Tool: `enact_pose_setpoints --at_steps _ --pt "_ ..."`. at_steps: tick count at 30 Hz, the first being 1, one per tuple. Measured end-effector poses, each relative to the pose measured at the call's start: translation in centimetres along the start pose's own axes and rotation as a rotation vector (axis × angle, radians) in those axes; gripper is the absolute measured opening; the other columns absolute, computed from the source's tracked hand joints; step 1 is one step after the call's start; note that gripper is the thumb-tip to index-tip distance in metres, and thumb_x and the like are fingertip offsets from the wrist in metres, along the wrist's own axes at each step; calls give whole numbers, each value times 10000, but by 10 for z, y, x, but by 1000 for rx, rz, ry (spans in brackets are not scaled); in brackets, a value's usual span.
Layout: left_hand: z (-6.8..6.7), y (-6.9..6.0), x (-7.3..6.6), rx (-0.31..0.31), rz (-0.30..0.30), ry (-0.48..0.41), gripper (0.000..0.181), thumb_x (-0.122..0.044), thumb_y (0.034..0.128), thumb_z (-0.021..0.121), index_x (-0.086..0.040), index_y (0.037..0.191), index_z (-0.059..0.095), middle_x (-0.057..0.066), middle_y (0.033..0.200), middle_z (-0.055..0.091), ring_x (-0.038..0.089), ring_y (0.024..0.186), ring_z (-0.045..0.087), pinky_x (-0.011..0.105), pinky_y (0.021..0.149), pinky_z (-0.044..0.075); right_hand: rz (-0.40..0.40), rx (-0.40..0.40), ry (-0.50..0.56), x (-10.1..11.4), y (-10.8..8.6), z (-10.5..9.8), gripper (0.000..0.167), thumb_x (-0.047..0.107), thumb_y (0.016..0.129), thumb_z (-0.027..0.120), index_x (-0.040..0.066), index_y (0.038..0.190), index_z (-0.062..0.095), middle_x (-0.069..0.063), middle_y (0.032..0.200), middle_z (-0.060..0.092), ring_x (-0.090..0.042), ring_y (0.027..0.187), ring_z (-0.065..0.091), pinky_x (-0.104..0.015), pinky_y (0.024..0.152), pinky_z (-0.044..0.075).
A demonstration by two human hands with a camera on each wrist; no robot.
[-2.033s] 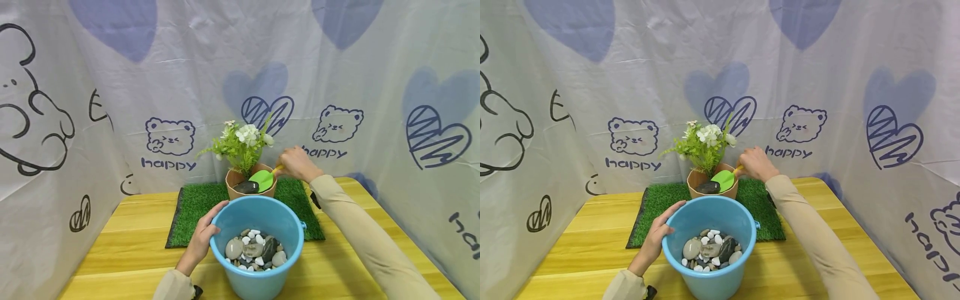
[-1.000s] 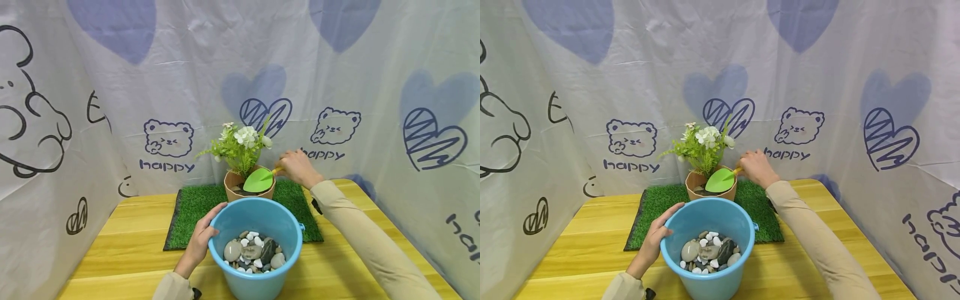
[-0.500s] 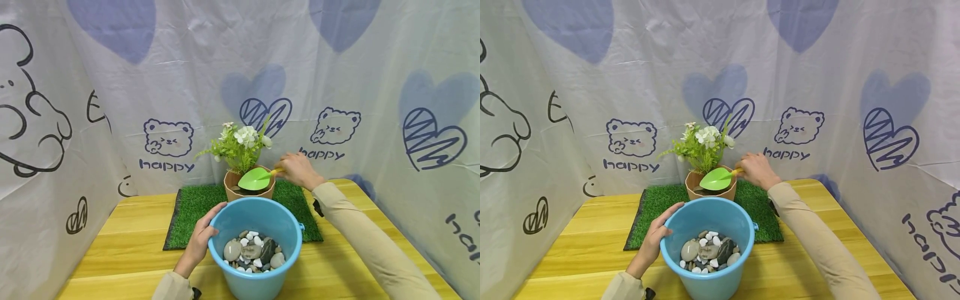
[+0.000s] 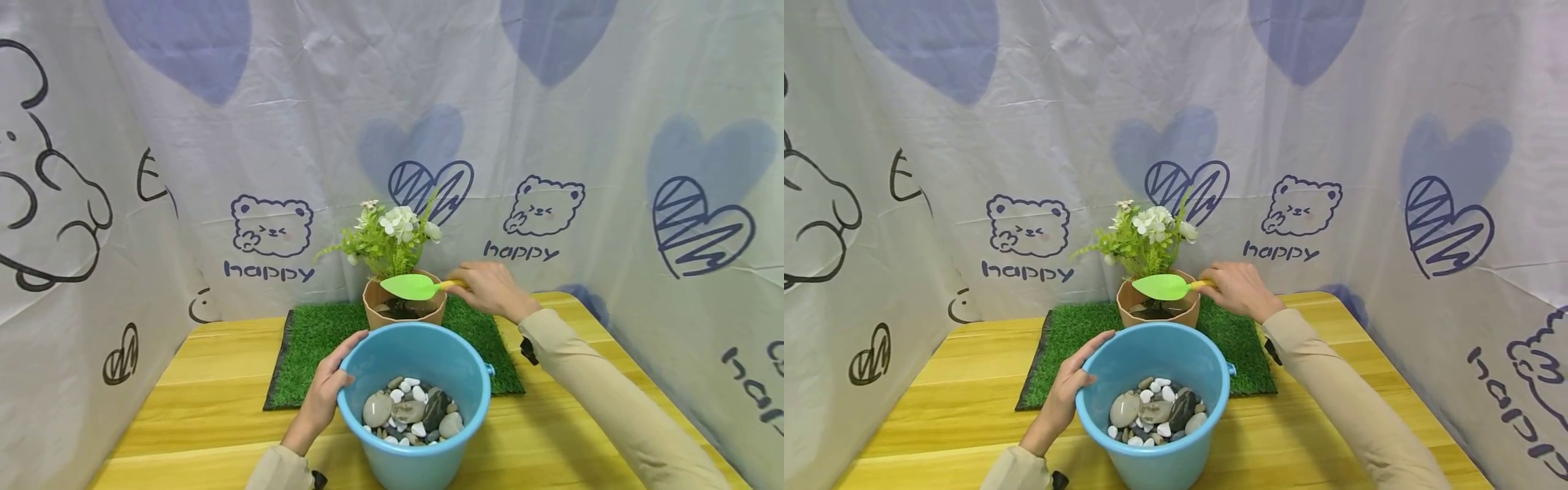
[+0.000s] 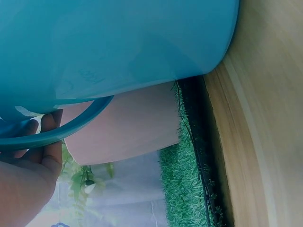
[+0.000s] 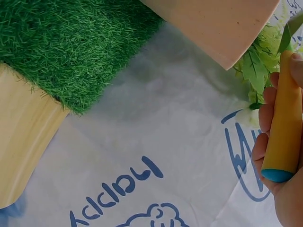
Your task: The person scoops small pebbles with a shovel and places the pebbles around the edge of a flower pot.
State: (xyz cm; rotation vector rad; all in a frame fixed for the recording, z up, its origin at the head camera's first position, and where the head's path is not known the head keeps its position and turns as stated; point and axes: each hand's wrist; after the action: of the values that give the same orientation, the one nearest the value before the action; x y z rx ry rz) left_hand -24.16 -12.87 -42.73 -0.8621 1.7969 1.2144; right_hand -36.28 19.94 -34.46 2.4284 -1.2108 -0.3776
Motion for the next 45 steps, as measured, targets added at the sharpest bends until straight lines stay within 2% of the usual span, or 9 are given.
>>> enact_pose_setpoints --at_steps 7,14,28,35,39,45 --pt "-1 0 -1 -3 3 -2 717 -31 785 375 -130 1494 412 177 1446 501 403 1193 580 375 863 558 18 -3 32 -1 -6 -3 271 378 947 606 177 1059 748 23 872 674 -82 601 528 -227 473 372" --pt "1 -1 -2 -3 4 -8 721 -29 779 374 -116 1494 412 183 1447 498 411 1196 576 403 864 559 -3 19 75 2 -13 -5 269 376 940 616 168 1048 747 40 840 662 -47 572 487 -224 444 350" --pt "0 -1 -2 4 -1 -8 720 -30 782 380 -115 1496 409 186 1450 492 419 1195 575 449 853 563 -48 -33 178 27 -27 -6 211 374 922 641 213 1007 746 88 835 677 -2 567 465 -188 451 347" --pt "1 -1 -2 1 6 -10 721 -30 773 379 -81 1492 408 195 1455 485 426 1204 564 430 857 561 -26 -35 214 32 -33 -7 217 403 909 649 246 1022 747 110 867 695 14 618 518 -183 496 388" --pt "1 -1 0 6 20 -11 723 -29 771 380 -103 1489 417 197 1452 488 426 1201 567 436 856 564 -4 -17 257 42 -40 -11 221 433 906 640 264 1005 744 135 836 678 2 602 494 -196 511 386" --pt "1 0 1 2 31 5 726 -30 770 380 -70 1495 401 193 1463 477 428 1218 556 427 873 556 -31 -67 234 56 -48 -13 216 462 883 657 286 978 739 162 789 642 8 577 457 -189 497 353"
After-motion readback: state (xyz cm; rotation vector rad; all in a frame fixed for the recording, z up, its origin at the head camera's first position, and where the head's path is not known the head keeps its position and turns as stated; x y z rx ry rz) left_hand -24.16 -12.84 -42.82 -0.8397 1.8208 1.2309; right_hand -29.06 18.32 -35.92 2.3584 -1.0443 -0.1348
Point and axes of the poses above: each hand's wrist, its own y-axis towards the middle knuckle, its own z-axis out of the palm, x = y × z
